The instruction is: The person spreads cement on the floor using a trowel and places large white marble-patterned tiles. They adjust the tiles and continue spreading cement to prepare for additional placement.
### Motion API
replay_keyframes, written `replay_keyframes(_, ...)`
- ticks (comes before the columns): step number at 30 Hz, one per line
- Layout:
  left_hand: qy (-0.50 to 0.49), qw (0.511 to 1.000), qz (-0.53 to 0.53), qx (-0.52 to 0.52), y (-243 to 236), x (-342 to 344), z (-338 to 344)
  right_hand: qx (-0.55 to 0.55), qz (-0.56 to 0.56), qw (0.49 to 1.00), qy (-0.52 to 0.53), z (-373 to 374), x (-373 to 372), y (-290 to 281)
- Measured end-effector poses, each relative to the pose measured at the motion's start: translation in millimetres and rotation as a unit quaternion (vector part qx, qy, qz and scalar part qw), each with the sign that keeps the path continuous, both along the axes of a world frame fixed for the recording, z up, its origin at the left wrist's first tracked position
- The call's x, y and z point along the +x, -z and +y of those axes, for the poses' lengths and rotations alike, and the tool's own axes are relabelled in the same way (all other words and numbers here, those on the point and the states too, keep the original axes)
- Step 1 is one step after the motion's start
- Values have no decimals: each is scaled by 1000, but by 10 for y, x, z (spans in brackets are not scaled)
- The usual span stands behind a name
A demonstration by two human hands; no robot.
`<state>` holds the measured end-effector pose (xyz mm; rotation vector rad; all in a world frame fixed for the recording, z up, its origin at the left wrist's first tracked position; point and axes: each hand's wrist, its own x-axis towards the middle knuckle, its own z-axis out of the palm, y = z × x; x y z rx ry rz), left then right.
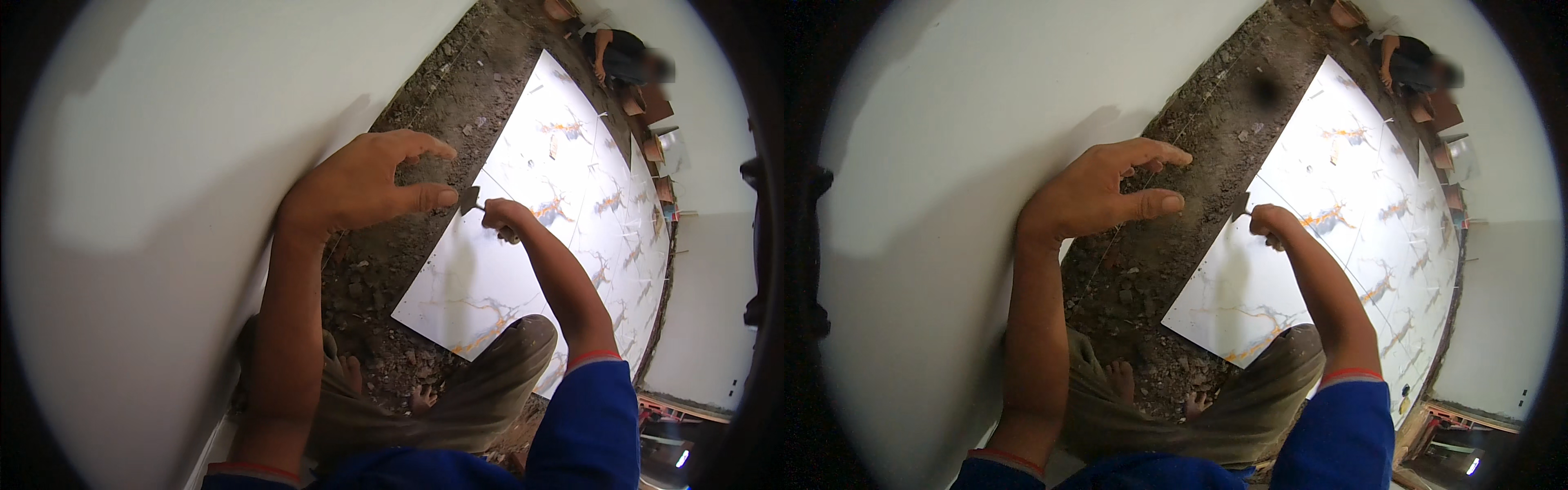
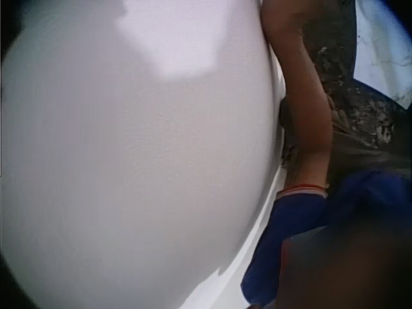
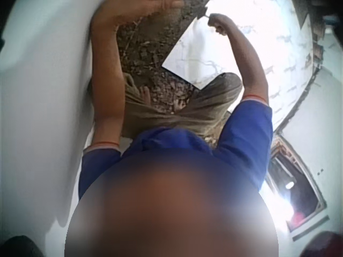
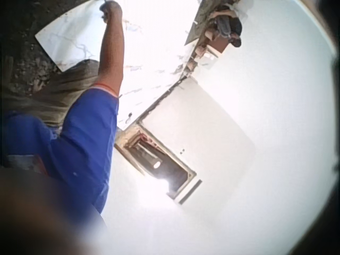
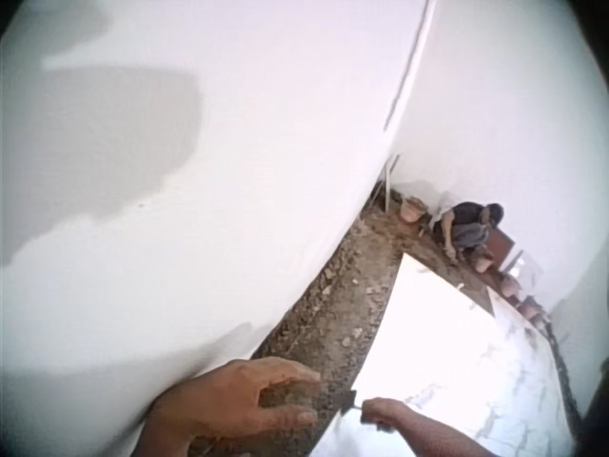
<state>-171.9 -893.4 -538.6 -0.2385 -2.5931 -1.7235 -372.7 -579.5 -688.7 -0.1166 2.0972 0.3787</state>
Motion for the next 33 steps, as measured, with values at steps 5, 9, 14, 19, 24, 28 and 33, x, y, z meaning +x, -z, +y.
replay_keyframes(5,14,1000,18,13,3,-8,1,-10,-110,990,-93,-21,880,194)
replay_keyframes(9,18,1000,6,13,-5,-7,-12,15,-370,928,-35,-68,1121,229)
replay_keyframes(14,29,999,-21,13,15,-3,-21,-7,-88,991,-105,-423,1245,-239)
replay_keyframes(19,22,999,24,2,64,-9,-7,-107,-200,965,-129,-373,2040,-222)
replay_keyframes(24,25,1000,0,3,51,5,-14,-87,-73,988,-105,-315,2301,0)
replay_keyframes(28,21,999,40,19,77,3,-13,-95,-145,966,-193,-339,2433,-115)
replay_keyframes(33,-5,997,59,45,123,2,28,-241,2,956,169,-6,2380,-188)
